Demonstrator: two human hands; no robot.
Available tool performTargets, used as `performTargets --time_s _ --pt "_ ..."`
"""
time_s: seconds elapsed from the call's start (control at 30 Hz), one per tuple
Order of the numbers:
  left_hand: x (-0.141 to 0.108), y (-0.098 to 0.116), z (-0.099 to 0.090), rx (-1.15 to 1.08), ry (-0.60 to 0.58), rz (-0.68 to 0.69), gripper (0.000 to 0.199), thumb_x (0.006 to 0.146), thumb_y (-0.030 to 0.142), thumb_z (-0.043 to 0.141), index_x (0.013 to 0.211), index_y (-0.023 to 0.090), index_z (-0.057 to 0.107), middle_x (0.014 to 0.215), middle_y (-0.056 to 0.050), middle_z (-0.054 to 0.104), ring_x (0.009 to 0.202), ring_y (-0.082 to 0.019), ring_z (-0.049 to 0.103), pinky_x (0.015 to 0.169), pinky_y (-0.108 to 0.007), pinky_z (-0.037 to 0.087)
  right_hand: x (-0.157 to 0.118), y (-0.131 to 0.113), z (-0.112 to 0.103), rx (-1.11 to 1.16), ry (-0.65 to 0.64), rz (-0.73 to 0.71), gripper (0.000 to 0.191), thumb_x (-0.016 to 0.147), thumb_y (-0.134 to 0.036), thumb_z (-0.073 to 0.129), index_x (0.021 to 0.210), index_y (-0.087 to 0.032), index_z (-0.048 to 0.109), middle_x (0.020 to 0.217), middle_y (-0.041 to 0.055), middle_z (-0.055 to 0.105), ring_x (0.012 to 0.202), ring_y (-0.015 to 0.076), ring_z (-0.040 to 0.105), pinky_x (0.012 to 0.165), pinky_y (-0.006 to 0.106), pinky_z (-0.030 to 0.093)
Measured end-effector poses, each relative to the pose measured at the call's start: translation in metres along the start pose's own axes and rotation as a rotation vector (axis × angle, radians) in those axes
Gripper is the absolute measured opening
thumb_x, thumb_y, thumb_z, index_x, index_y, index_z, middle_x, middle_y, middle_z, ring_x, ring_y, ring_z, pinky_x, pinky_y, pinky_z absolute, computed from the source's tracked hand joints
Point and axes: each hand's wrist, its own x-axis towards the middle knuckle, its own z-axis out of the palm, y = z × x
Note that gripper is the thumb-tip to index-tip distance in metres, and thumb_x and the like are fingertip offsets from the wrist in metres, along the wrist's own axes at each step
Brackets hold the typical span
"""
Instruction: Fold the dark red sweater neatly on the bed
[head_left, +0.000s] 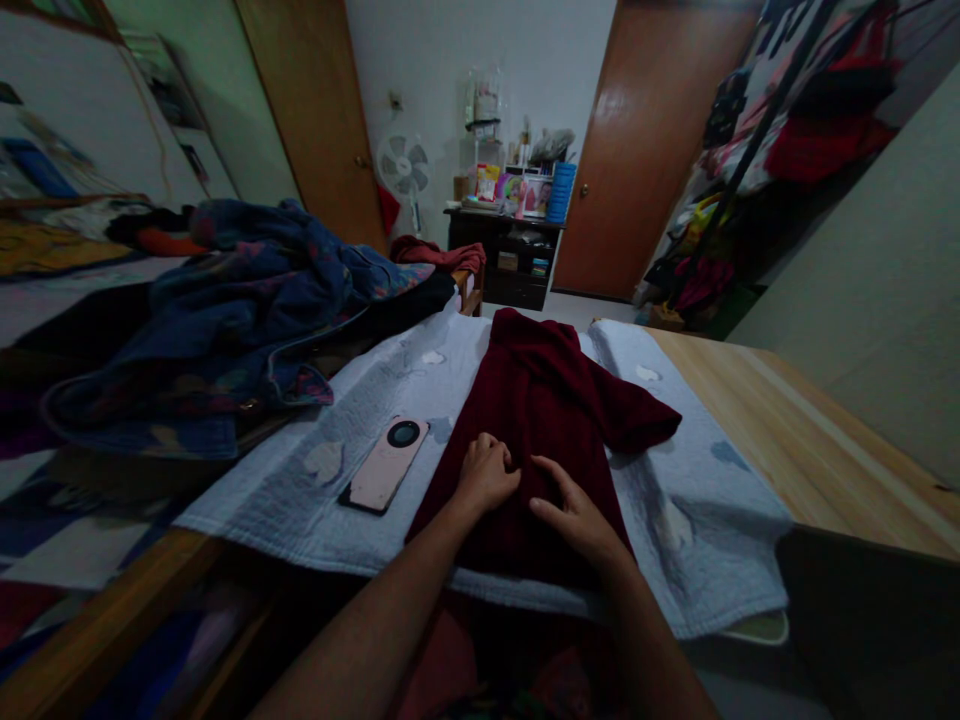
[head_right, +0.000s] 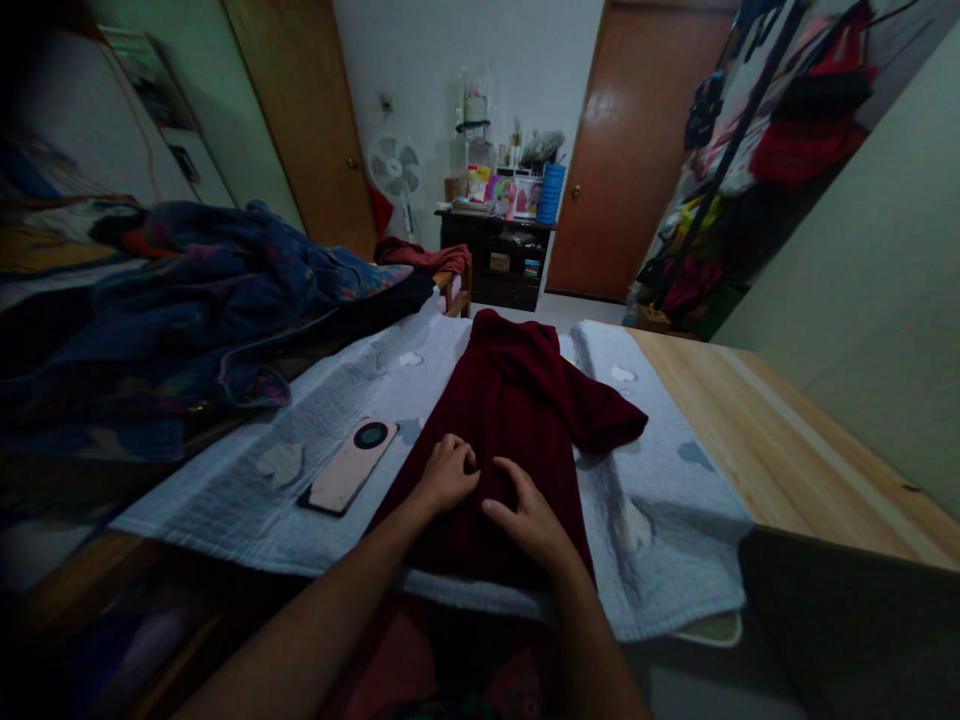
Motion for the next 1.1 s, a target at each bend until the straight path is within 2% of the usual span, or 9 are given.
performTargets --time_s 0.1,0.23,0.33,0.43,0.53,0.73,0.93,1.03,1.1 --pt "-0.003 0.006 -0.002 0.057 0.01 0.005 0.013 0.076 0.031 0.061 0.083 0.02 0.062 0.1 -0.008 0.054 0.095 -0.025 0.053 0.088 -0.037 0.043 0.0 0.002 0.003 -0.124 -0.033 -0.043 0.088 0.067 -0.027 0.073 0.145 -0.022 0.031 0.151 0.0099 0.033 0.139 0.0242 0.03 0.117 0.044 0.022" --pt "-0.001 0.01 -0.001 0.064 0.042 -0.01 0.008 0.073 0.018 0.055 0.078 0.02 0.061 0.1 -0.009 0.056 0.095 -0.026 0.053 0.084 -0.038 0.043 0.003 0.009 0.01 -0.191 0.028 -0.084 0.079 0.067 -0.012 0.06 0.142 -0.021 0.037 0.149 0.0085 0.038 0.139 0.0212 0.031 0.118 0.043 0.02" --pt "0.007 0.005 -0.004 -0.17 0.066 -0.087 0.006 0.069 0.02 0.057 0.064 0.02 0.055 0.09 -0.007 0.056 0.091 -0.024 0.053 0.084 -0.037 0.042 0.003 0.012 0.01 -0.139 0.061 -0.077 0.074 0.068 -0.009 0.05 0.14 -0.024 0.041 0.147 0.0053 0.042 0.137 0.0187 0.035 0.118 0.042 0.021" --pt "0.016 -0.007 -0.012 -0.487 0.08 -0.131 0.016 0.07 0.02 0.052 0.055 0.02 0.047 0.075 -0.002 0.054 0.081 -0.019 0.053 0.082 -0.032 0.042 0.0 0.009 0.004 -0.056 0.071 -0.015 0.067 0.076 -0.015 0.05 0.141 -0.026 0.04 0.145 0.0038 0.044 0.135 0.0191 0.039 0.116 0.043 0.025" --pt "0.02 -0.019 -0.021 -0.609 0.076 -0.118 0.015 0.073 0.022 0.046 0.058 0.021 0.045 0.069 0.001 0.053 0.075 -0.016 0.052 0.077 -0.028 0.043 -0.003 0.002 0.0 -0.055 0.015 -0.022 0.061 0.084 -0.032 0.056 0.143 -0.026 0.039 0.149 0.0044 0.04 0.138 0.0218 0.034 0.116 0.045 0.026" --pt "0.017 -0.022 -0.02 -0.739 0.08 -0.102 0.015 0.074 0.028 0.047 0.061 0.021 0.045 0.069 0.003 0.054 0.073 -0.016 0.052 0.073 -0.027 0.044 -0.002 -0.011 0.008 -0.444 -0.151 -0.102 0.048 0.088 -0.048 0.053 0.13 -0.024 0.057 0.151 0.0052 0.038 0.145 0.0264 0.016 0.117 0.051 0.014" --pt "0.011 -0.017 -0.01 -0.662 0.047 0.016 0.03 0.088 0.032 0.038 0.071 0.02 0.059 0.089 -0.003 0.063 0.092 -0.018 0.057 0.092 -0.031 0.042 -0.004 -0.008 0.017 -0.599 -0.126 -0.135 0.051 0.082 -0.026 0.057 0.133 -0.022 0.053 0.151 0.0062 0.037 0.145 0.026 0.018 0.117 0.051 0.015" --pt "0.005 -0.016 -0.006 -0.473 0.025 0.086 0.028 0.089 0.025 0.038 0.098 0.023 0.065 0.11 -0.003 0.064 0.108 -0.018 0.054 0.101 -0.032 0.037 -0.01 -0.004 0.014 -0.528 -0.105 -0.156 0.052 0.078 -0.021 0.058 0.13 -0.022 0.056 0.147 0.0076 0.043 0.143 0.0264 0.024 0.116 0.052 0.019" --pt "-0.001 -0.014 -0.003 -0.317 0.03 0.109 0.036 0.087 0.023 0.045 0.12 0.026 0.058 0.128 -0.002 0.058 0.119 -0.018 0.049 0.105 -0.035 0.034 -0.013 -0.006 0.008 -0.442 -0.088 -0.157 0.046 0.08 -0.023 0.059 0.125 -0.022 0.059 0.142 0.0087 0.05 0.14 0.0271 0.031 0.115 0.052 0.024"
